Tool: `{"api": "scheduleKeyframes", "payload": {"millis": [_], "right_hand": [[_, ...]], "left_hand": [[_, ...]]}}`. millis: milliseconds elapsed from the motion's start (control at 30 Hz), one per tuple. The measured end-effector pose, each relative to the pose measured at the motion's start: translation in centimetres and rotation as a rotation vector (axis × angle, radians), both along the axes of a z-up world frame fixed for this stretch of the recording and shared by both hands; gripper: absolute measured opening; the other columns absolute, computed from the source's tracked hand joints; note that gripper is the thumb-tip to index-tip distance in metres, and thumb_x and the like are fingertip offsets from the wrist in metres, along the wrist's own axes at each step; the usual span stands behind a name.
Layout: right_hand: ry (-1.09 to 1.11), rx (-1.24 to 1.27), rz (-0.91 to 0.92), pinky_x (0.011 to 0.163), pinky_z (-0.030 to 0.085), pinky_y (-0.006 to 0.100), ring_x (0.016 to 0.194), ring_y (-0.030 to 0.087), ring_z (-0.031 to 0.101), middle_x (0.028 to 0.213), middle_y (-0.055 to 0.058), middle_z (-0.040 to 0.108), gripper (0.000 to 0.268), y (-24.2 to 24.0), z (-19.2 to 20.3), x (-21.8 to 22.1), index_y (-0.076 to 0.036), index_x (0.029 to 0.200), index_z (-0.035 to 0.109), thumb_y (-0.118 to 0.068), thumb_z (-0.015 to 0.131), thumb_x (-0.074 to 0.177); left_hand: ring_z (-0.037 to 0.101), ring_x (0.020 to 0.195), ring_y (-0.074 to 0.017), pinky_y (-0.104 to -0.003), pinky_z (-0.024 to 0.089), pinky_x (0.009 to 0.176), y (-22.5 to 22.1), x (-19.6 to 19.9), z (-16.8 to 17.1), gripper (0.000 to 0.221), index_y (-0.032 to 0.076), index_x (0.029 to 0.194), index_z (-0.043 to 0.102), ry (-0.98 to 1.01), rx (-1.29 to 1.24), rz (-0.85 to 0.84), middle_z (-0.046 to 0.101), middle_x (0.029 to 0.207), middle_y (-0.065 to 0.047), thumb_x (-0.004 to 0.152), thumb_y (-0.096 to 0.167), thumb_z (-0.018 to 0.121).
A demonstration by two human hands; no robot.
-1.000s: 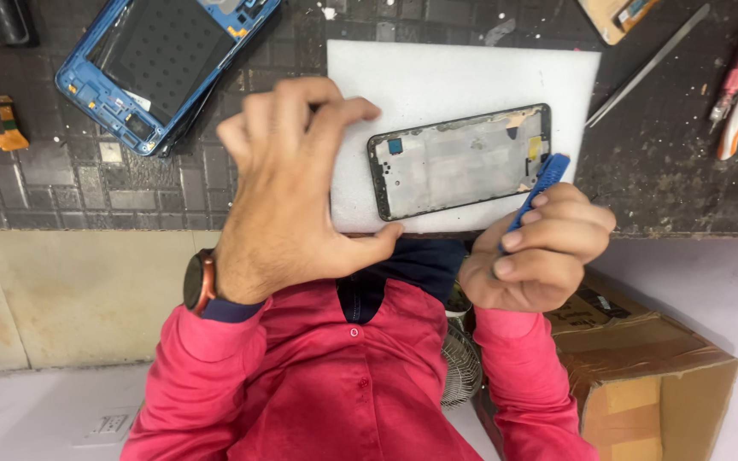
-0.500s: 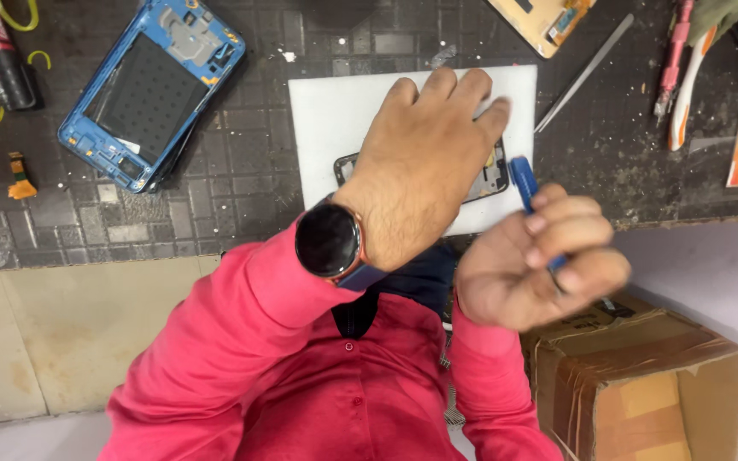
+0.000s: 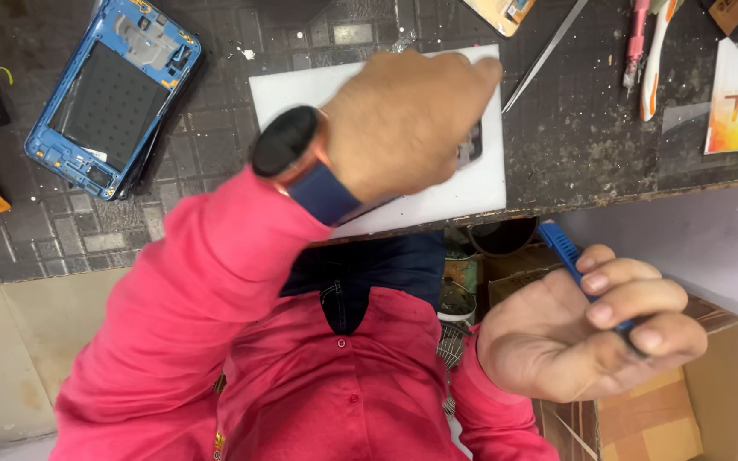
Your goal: The person uses a utility knife and tweezers to carefully scrape and remove adhesive residue from the inner frame of a disassembled smartphone. They work methodically around the edges and corners of the frame, lifting small pieces of residue with the tweezers.
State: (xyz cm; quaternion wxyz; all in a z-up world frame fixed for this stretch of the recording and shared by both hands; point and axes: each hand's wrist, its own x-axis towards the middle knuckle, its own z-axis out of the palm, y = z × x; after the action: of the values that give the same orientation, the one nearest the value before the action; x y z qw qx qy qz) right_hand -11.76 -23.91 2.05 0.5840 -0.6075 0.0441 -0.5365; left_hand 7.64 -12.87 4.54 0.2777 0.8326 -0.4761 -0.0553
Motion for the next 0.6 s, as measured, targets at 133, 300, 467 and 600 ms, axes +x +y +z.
{"api": "scheduleKeyframes", "payload": {"millis": [133, 300, 467, 600], "right_hand": [[0.119, 0.021, 0.056, 0.079, 0.041, 0.026, 0.078, 0.013, 0.044, 0.092, 0.006, 0.048, 0.023, -0.6, 0.5, -0.7, -0.009, 0.111, 0.044, -0.024, 0.061, 0.116], [0.32, -0.035, 0.107, 0.083, 0.04, 0.024, 0.083, 0.012, 0.044, 0.099, 0.007, 0.049, 0.023, -0.6, 1.8, -0.2, -0.006, 0.115, 0.044, -0.023, 0.058, 0.12], [0.526, -0.178, 0.139, 0.086, 0.038, 0.023, 0.09, 0.01, 0.044, 0.106, 0.008, 0.048, 0.015, 0.1, 3.0, 1.2, -0.005, 0.116, 0.041, -0.015, 0.052, 0.119], [0.683, -0.475, 0.194, 0.088, 0.04, 0.027, 0.095, 0.014, 0.045, 0.11, 0.01, 0.049, 0.006, 0.5, 3.2, 3.4, -0.003, 0.114, 0.044, -0.003, 0.049, 0.113]], "left_hand": [[0.069, 0.083, -0.0362, -0.045, 0.053, 0.07, 3.5, 1.4, 2.1, 0.039, -0.003, 0.117, 0.06, 0.054, -0.259, -0.034, 0.068, 0.094, -0.017, 0.084, 0.007, 0.078], [0.068, 0.09, -0.0266, -0.035, 0.051, 0.08, 6.9, -0.1, 3.3, 0.033, 0.006, 0.122, 0.06, 0.355, -0.163, 0.421, 0.067, 0.1, -0.013, 0.097, 0.022, 0.074], [0.059, 0.112, -0.0162, -0.03, 0.054, 0.101, 7.0, -5.7, -0.2, 0.038, 0.0, 0.127, 0.047, 0.453, -0.834, 0.556, 0.055, 0.119, -0.009, 0.101, -0.002, 0.075], [0.062, 0.106, -0.0105, -0.027, 0.055, 0.094, 4.5, -9.9, -2.8, 0.045, 0.003, 0.131, 0.04, 0.856, -1.121, 0.745, 0.054, 0.122, -0.006, 0.099, -0.002, 0.071]]}}
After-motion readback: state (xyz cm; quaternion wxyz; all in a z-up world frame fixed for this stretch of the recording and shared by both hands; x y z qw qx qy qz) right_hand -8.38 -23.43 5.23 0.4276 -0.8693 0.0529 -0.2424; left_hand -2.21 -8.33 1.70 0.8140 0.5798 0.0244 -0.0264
